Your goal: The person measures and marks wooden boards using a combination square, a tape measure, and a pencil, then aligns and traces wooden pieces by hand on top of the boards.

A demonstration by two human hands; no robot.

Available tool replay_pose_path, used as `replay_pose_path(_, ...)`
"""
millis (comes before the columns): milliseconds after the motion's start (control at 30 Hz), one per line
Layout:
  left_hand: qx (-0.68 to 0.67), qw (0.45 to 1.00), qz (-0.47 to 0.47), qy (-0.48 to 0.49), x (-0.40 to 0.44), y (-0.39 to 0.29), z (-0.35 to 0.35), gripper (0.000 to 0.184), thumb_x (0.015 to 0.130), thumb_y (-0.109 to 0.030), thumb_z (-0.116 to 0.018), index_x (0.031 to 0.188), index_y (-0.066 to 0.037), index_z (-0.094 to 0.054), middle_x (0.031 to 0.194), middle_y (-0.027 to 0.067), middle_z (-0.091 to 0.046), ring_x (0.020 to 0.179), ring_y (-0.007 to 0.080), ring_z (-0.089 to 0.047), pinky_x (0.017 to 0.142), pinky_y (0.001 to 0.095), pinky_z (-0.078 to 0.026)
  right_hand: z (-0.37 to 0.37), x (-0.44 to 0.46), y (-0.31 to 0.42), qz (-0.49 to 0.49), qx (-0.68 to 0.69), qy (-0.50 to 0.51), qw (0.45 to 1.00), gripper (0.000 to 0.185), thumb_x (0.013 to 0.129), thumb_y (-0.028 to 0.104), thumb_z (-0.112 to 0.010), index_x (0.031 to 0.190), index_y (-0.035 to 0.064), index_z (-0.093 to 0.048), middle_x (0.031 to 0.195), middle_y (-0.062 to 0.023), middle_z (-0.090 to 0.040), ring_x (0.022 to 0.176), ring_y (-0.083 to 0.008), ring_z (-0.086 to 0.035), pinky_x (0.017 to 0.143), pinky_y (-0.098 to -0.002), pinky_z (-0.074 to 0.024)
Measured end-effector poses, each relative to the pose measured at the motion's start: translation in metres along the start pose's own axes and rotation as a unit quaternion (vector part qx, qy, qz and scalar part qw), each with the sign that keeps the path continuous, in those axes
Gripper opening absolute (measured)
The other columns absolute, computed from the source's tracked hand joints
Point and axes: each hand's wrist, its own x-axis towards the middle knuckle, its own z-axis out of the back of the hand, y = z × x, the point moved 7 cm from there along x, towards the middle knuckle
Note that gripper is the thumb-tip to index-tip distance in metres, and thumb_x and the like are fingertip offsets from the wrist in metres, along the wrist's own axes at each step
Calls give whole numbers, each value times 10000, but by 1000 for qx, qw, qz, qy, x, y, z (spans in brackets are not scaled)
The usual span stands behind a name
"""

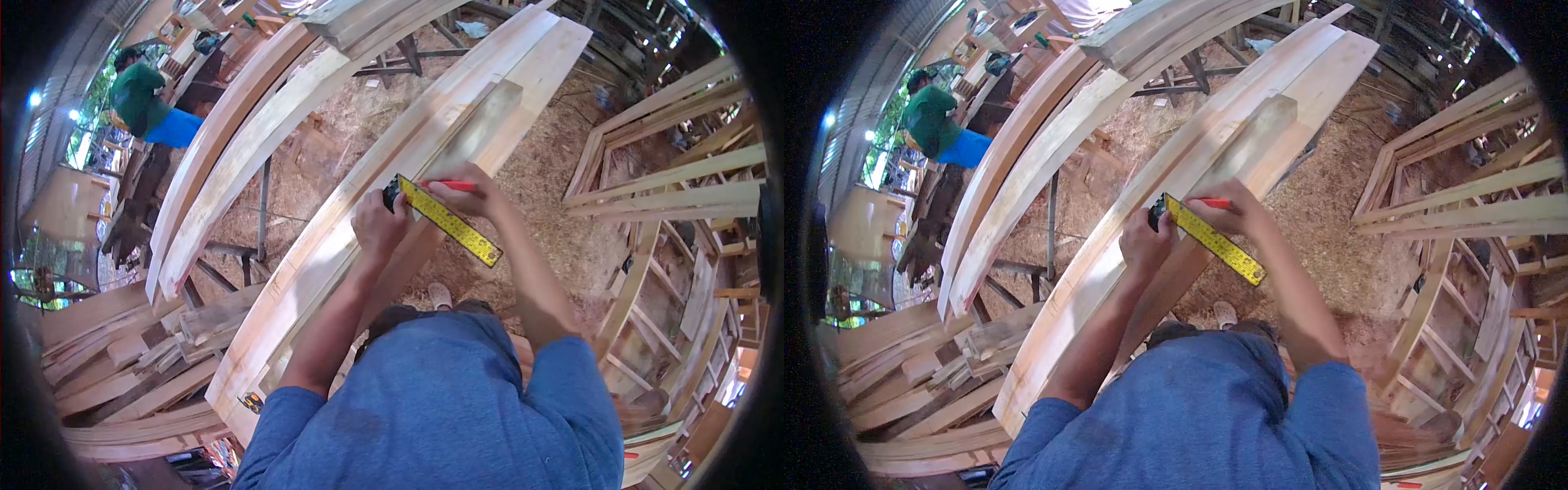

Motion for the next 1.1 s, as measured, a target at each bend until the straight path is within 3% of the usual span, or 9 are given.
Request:
replay_pose_path(133,-2,1000,-3,-18,0,-3,6,407,904,-437,-670,908,-31,-654,914,183,-686,855,390,-676,751,512,-524,24,-26,18,93,-79,3,993,249,910,254,-707,1067,72,-773,847,-148,-747,732,-244,-696,738,-358,-552)
replay_pose_path(233,1,999,-19,-41,-1,-3,5,405,901,-437,-672,901,-33,-649,892,183,-686,833,392,-677,747,513,-523,12,-5,13,-15,22,47,999,233,918,226,-705,1083,76,-772,842,-144,-745,725,-211,-684,725,-331,-550)
replay_pose_path(333,9,999,-13,-30,0,0,2,408,900,-439,-675,914,-31,-652,885,184,-684,818,397,-676,744,511,-522,-12,24,-14,-30,48,58,997,246,917,206,-710,1123,81,-760,856,-149,-749,743,-195,-685,735,-320,-552)
replay_pose_path(433,5,999,-18,-42,-2,-4,8,418,904,-445,-673,931,-28,-657,895,189,-683,823,397,-676,742,510,-520,-4,10,8,55,-14,66,996,278,913,184,-705,1173,95,-745,917,-153,-760,798,-197,-711,766,-327,-558)
replay_pose_path(533,11,1000,15,20,0,0,2,421,913,-478,-640,984,-64,-647,959,135,-672,927,346,-661,750,528,-481,12,-13,44,108,-122,131,978,298,906,151,-694,1193,80,-733,982,-157,-762,869,-175,-726,796,-327,-559)
replay_pose_path(633,21,1000,13,6,-1,0,2,426,910,-479,-640,989,-60,-648,957,136,-672,925,344,-661,746,525,-479,13,-35,12,91,-9,144,985,280,907,111,-669,1174,63,-741,969,-127,-765,876,-165,-725,786,-334,-557)
replay_pose_path(733,22,1000,12,-7,-2,-3,5,426,906,-476,-645,977,-56,-652,943,139,-672,913,346,-663,746,520,-479,34,-36,-19,-37,173,55,983,243,913,90,-650,1126,21,-747,915,-108,-759,838,-164,-712,766,-329,-555)
replay_pose_path(933,19,1000,11,-10,-1,-2,2,423,907,-474,-647,964,-56,-665,932,146,-681,891,352,-671,756,516,-489,12,1,-15,-148,230,-3,962,242,940,166,-640,1054,-17,-751,884,-97,-747,814,-156,-692,766,-307,-557)
replay_pose_path(1100,14,1000,16,4,-1,-2,3,410,904,-463,-653,969,-58,-667,936,148,-684,898,356,-674,759,525,-498,-5,14,-14,-30,98,19,995,220,924,222,-664,995,35,-755,851,-68,-739,780,-167,-686,749,-338,-553)
